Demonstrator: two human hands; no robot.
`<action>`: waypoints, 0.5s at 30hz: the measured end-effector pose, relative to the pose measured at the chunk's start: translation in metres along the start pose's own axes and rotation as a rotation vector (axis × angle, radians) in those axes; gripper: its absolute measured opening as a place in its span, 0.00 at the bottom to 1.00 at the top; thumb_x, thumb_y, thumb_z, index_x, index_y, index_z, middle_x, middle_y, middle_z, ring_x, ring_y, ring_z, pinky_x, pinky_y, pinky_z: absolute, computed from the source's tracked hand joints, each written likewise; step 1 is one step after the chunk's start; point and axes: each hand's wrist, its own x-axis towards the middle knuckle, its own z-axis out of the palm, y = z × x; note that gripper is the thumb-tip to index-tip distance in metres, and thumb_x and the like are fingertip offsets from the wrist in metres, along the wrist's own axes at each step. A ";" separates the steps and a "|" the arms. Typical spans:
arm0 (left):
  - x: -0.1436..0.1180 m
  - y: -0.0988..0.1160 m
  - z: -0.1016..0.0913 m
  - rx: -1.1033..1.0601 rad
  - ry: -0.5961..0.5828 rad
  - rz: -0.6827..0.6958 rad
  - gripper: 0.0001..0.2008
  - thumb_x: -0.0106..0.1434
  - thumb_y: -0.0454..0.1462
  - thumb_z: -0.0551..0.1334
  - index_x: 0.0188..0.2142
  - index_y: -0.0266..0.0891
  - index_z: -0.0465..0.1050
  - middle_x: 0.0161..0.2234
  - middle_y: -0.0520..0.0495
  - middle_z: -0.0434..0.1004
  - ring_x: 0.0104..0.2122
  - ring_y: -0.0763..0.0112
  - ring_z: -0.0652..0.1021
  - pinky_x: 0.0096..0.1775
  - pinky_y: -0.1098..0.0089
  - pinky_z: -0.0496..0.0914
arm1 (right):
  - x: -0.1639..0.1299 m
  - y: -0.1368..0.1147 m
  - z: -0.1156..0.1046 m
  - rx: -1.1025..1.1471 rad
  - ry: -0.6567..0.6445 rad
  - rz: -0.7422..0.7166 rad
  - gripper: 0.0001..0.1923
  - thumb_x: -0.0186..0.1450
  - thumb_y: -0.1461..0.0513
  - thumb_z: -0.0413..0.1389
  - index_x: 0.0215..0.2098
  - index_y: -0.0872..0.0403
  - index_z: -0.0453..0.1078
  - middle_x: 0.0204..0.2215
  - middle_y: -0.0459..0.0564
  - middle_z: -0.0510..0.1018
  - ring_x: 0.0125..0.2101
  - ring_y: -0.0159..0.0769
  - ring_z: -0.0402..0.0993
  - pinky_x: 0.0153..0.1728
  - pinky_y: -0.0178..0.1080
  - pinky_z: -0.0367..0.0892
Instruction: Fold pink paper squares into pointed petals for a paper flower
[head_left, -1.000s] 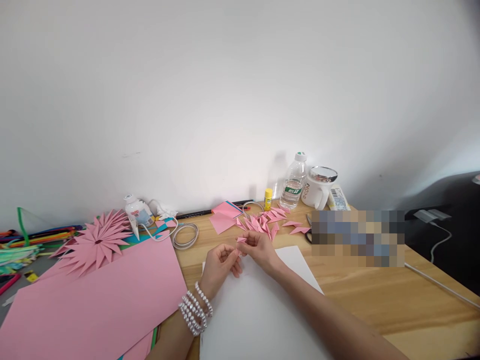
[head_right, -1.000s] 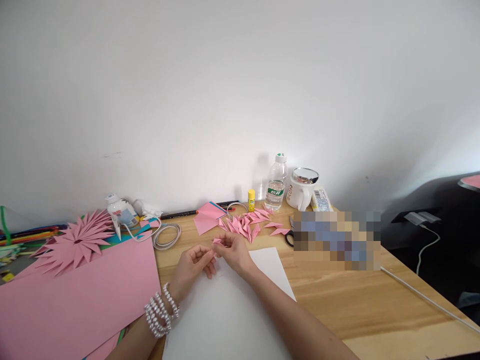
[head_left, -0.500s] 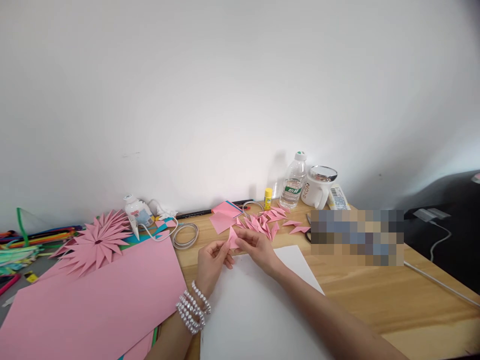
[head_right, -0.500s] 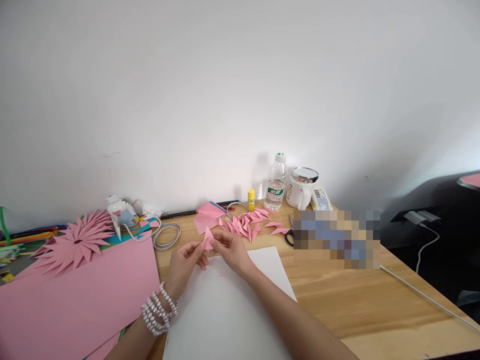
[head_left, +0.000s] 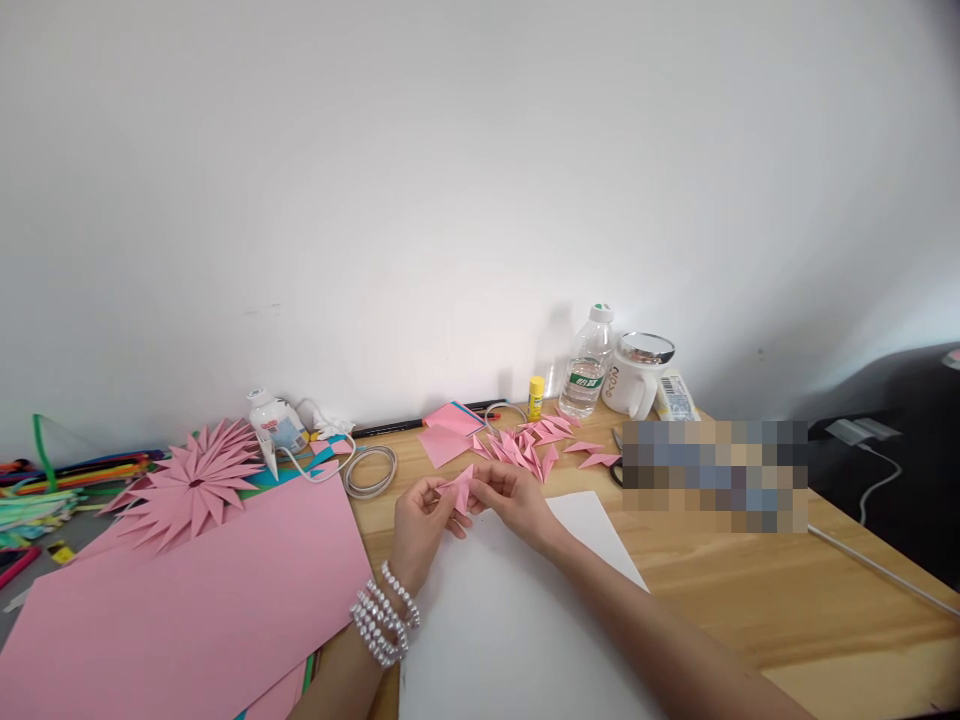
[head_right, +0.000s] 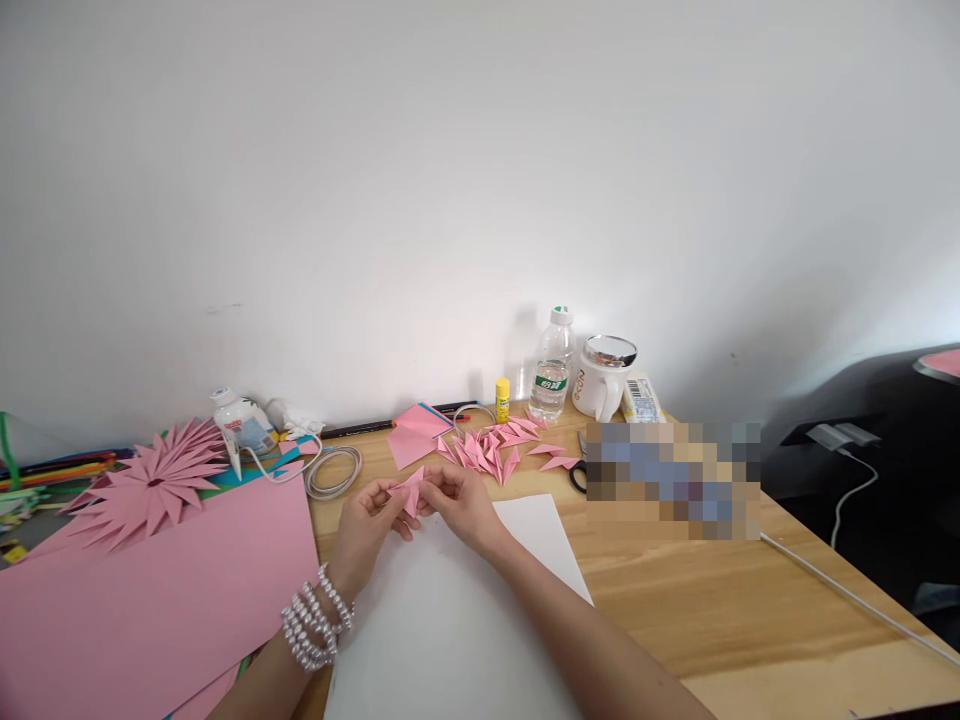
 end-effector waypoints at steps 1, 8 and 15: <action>0.000 0.001 -0.001 -0.010 -0.008 -0.001 0.13 0.47 0.42 0.64 0.27 0.34 0.66 0.17 0.51 0.72 0.15 0.71 0.72 0.16 0.73 0.67 | 0.000 -0.001 0.000 0.002 -0.028 -0.006 0.13 0.54 0.53 0.54 0.28 0.55 0.67 0.21 0.44 0.70 0.23 0.29 0.69 0.28 0.35 0.68; -0.001 0.000 -0.002 0.111 -0.053 0.086 0.11 0.49 0.40 0.62 0.30 0.34 0.67 0.17 0.51 0.71 0.15 0.73 0.72 0.16 0.74 0.66 | 0.000 0.003 0.000 -0.076 0.061 -0.006 0.14 0.55 0.54 0.54 0.20 0.56 0.60 0.16 0.43 0.67 0.19 0.27 0.67 0.21 0.32 0.65; -0.002 -0.001 0.000 0.080 -0.046 0.120 0.09 0.51 0.38 0.60 0.30 0.36 0.66 0.22 0.52 0.72 0.20 0.70 0.74 0.18 0.72 0.69 | 0.000 0.003 0.001 -0.034 0.015 0.002 0.14 0.56 0.53 0.52 0.31 0.56 0.66 0.18 0.44 0.72 0.20 0.30 0.71 0.24 0.34 0.68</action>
